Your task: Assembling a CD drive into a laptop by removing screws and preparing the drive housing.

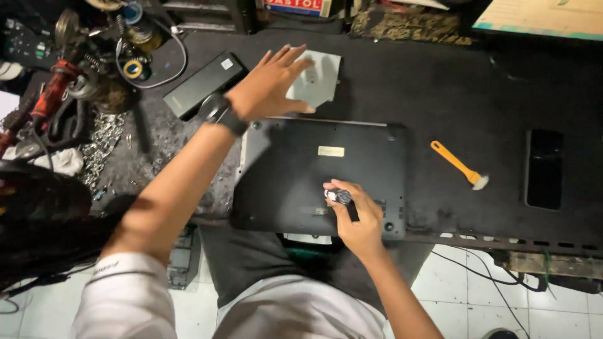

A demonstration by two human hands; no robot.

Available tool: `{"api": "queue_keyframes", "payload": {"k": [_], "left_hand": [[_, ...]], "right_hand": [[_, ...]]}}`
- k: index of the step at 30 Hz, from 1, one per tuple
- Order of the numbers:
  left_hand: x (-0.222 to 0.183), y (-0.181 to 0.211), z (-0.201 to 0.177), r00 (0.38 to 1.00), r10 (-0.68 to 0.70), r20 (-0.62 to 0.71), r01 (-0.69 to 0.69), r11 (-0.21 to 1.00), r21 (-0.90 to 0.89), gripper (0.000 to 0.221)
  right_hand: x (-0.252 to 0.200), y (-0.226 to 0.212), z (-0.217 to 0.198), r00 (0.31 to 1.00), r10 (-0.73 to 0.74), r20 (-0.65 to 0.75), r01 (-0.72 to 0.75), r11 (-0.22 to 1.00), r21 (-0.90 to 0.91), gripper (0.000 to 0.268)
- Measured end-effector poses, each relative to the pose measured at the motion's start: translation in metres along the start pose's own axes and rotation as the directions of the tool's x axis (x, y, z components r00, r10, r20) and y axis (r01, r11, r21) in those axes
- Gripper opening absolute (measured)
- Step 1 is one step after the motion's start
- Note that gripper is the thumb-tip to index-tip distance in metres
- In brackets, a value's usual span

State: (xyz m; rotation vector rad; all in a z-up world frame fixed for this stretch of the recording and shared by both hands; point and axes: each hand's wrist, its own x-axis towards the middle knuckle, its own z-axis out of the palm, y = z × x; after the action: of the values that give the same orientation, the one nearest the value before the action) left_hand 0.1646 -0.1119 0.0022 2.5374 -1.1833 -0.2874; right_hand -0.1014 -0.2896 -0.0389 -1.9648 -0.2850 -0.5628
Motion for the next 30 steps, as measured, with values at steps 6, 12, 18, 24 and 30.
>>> {"api": "queue_keyframes", "payload": {"k": [6,12,18,24,30], "left_hand": [[0.071,-0.02,0.025,0.938,-0.093,0.334,0.036,0.984,0.173,0.137],[0.078,-0.021,0.022,0.984,0.145,0.103,-0.158,0.978,0.133,0.138],[0.068,0.007,-0.005,0.938,0.276,-0.208,-0.255,0.959,0.123,0.116],[-0.001,0.082,-0.027,0.834,-0.073,-0.548,-0.399,0.606,-0.688,0.102],[-0.053,0.118,0.062,0.785,-0.605,-0.134,-0.37,-0.285,-0.884,0.031]], "right_hand": [[0.0,-0.001,-0.005,0.947,0.291,-0.138,-0.251,0.936,0.248,0.025],[0.003,-0.001,-0.009,0.922,0.366,-0.127,-0.328,0.912,0.246,0.027],[0.008,-0.006,-0.009,0.916,0.351,-0.194,-0.303,0.923,0.239,0.027],[0.008,-0.01,-0.004,0.837,0.445,-0.319,-0.294,0.857,0.423,0.058],[-0.003,0.013,0.0,0.786,0.405,-0.468,-0.281,0.907,0.314,0.08]]}}
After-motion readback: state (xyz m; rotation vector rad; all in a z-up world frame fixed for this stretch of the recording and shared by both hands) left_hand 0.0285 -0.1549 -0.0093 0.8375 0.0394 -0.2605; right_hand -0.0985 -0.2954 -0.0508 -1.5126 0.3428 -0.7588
